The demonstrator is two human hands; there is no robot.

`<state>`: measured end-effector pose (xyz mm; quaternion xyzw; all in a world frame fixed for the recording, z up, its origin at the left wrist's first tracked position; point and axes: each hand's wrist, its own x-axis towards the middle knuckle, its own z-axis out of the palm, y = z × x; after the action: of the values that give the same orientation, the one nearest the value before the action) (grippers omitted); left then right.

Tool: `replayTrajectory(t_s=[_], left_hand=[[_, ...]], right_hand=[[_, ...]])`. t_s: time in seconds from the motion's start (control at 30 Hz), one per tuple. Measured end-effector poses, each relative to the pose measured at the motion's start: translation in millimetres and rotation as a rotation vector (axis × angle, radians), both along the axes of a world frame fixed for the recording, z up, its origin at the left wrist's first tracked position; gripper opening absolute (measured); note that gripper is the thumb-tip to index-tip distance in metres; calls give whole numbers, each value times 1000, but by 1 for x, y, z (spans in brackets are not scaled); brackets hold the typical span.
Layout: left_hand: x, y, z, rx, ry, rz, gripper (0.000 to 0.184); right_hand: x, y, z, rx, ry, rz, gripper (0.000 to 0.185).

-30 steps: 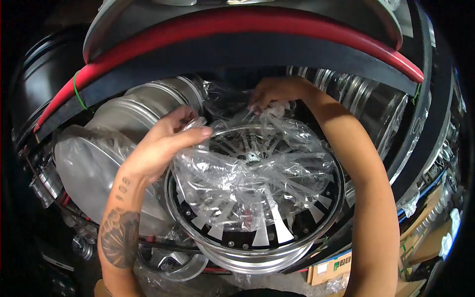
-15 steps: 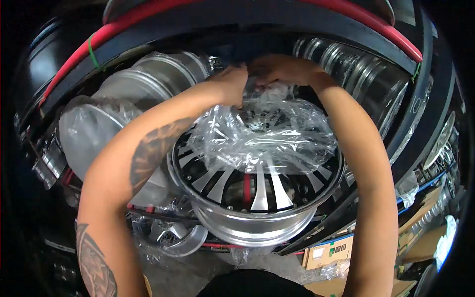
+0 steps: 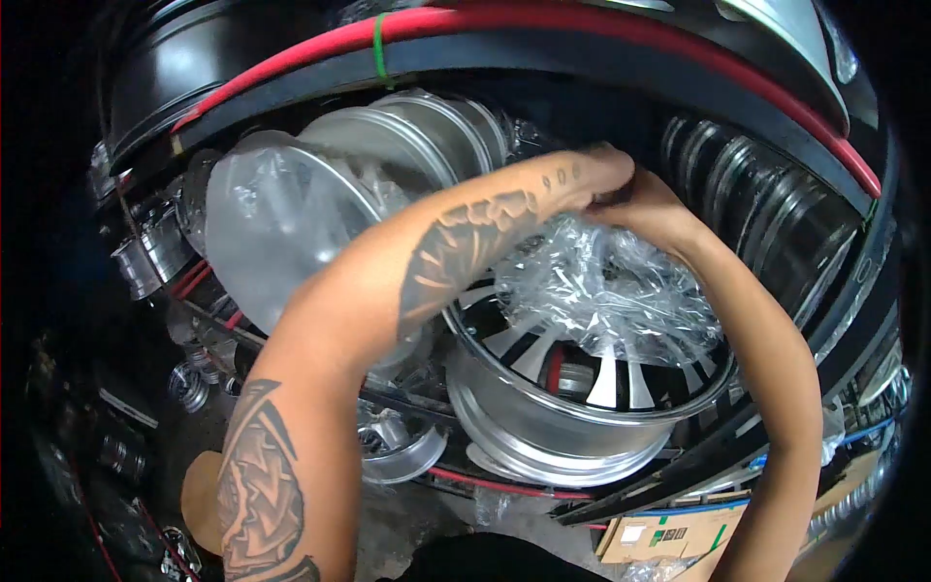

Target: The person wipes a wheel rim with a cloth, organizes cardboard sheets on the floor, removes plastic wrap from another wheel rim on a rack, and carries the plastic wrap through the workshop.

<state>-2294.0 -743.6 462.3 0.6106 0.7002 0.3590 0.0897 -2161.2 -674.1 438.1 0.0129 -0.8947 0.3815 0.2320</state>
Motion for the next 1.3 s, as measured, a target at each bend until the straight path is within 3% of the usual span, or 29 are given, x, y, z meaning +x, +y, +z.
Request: replayTrajectory(t_s=[0.07,0.13,0.17,0.2,0.23,0.3,0.47,0.5,0.6,0.77,0.83,0.87,0.93,0.97,1.1,1.2,1.3], left_hand=[[7,-2,-6,62,-354,169,44],[15,-32,-2,189,-132,288,58],[-12,-31,-3,120,-132,256,70],[-18,-50,4,94,26,267,69],[-37,-58,0,-22,348,269,69],[-72,-68,-18,-479,642,331,68],[-119,-60,-68,-556,823,373,63],[-133,-51,-73,-586,889,364,50],[-146,-39,-76,-514,877,462,46],[-102,-60,-28,-262,630,411,47],[-87,-64,-10,-134,537,272,44],[-76,-65,-3,-65,503,185,40],[-42,-68,12,-127,251,166,47],[-25,-72,17,-138,199,156,49],[5,-80,13,-147,-143,118,56],[0,-60,3,-103,64,-16,58],[-1,-46,-10,16,70,76,57]], right_hand=[[-2,8,-2,82,-30,-173,62],[-1,9,0,145,-93,-292,52],[3,7,4,167,-143,-322,49],[7,6,6,188,-194,-354,47],[11,4,6,207,-163,-355,42],[17,-5,4,255,-99,-346,33],[13,3,3,297,-73,-315,31],[12,4,1,262,-74,-312,30],[15,4,4,244,-129,-343,28],[15,9,14,296,-208,-319,37],[8,11,15,485,-171,-386,44],[-3,27,-5,463,77,-431,46],[-10,36,-6,515,95,-394,51],[-5,21,15,574,-136,-300,56],[-3,9,28,495,-188,-357,50],[-3,15,29,436,-156,-312,52],[12,15,34,272,-216,-170,63]])
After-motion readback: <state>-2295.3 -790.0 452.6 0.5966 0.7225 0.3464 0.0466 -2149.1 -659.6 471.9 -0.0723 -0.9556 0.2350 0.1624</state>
